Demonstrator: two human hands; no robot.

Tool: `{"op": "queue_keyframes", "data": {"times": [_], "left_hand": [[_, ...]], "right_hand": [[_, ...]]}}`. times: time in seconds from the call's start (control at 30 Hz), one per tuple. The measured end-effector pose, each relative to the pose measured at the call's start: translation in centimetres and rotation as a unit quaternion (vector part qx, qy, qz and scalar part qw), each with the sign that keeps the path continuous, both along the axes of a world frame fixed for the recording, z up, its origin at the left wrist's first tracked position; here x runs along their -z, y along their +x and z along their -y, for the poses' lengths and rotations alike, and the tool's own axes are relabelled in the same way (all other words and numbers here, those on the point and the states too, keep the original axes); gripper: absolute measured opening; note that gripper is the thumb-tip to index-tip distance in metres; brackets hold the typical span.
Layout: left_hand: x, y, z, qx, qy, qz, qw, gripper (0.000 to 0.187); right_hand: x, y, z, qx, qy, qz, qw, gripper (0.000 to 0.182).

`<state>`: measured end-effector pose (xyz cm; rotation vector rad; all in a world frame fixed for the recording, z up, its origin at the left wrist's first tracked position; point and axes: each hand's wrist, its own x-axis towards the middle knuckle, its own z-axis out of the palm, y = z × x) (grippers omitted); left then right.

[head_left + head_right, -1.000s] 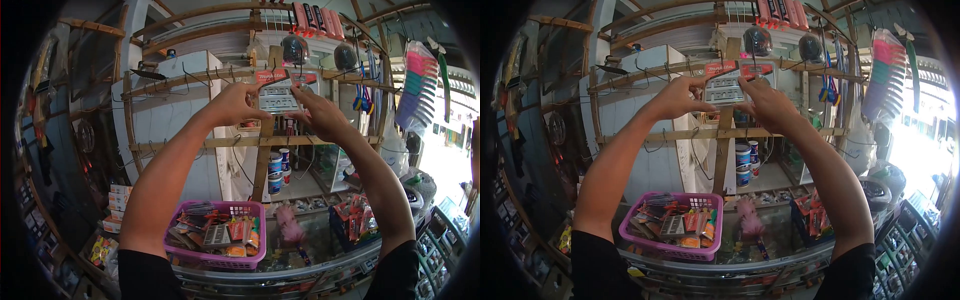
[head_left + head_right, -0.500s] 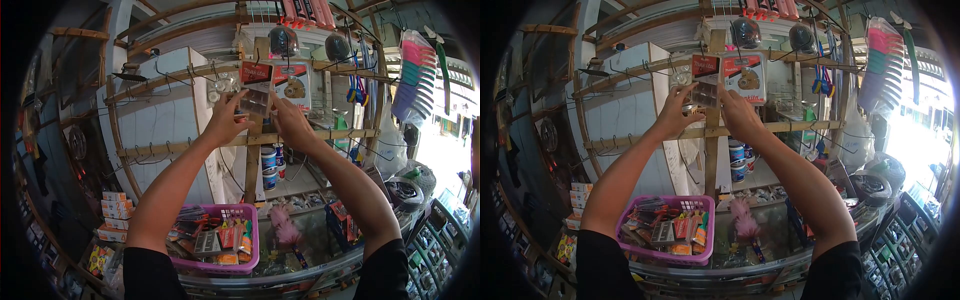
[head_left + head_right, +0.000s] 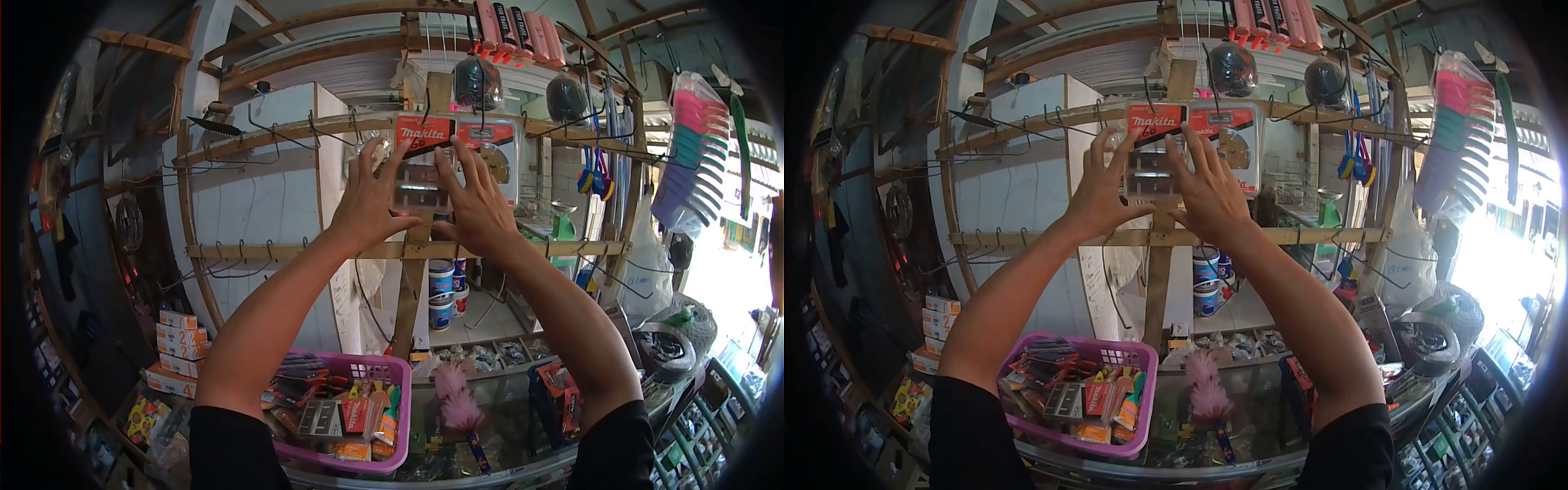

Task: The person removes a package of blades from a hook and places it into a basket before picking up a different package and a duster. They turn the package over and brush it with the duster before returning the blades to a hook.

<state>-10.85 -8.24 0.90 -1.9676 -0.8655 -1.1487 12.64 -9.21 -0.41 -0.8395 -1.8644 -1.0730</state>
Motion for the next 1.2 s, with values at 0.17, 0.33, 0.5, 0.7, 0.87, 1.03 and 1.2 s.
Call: {"op": "queue_keyframes", "data": {"times": [0.17,0.33,0.5,0.7,0.87,1.03,1.2], "left_hand": [[-1.8,0.1,-0.3,-0.052,-0.005,-0.067,0.996,0.138],[-1.9,0.3,-1.8,-0.049,-0.008,-0.073,0.996,0.139],[-1.7,0.3,-4.3,-0.004,0.004,-0.071,0.997,0.131],[-1.5,0.7,-6.2,0.002,-0.029,-0.055,0.998,0.122],[-1.1,1.3,-7.4,0.0,0.021,-0.051,0.998,0.115],[-1.1,1.7,-7.3,0.031,-0.068,-0.021,0.997,0.117],[-1.0,2.0,-7.9,0.025,-0.073,-0.026,0.997,0.122]], "right_hand": [[-1.6,0.8,-1.9,-0.008,0.005,0.003,1.0,0.13],[-1.8,1.3,-3.3,-0.017,-0.05,0.023,0.998,0.125],[-2.0,1.5,-5.2,-0.013,-0.055,0.029,0.998,0.116],[-1.9,0.9,-6.4,0.027,-0.023,0.023,0.999,0.107],[-1.1,0.7,-7.8,0.051,0.017,0.007,0.999,0.103],[-1.2,0.7,-8.4,0.053,0.014,0.005,0.998,0.104],[-1.1,1.0,-9.1,0.066,0.019,0.017,0.998,0.1]]}}
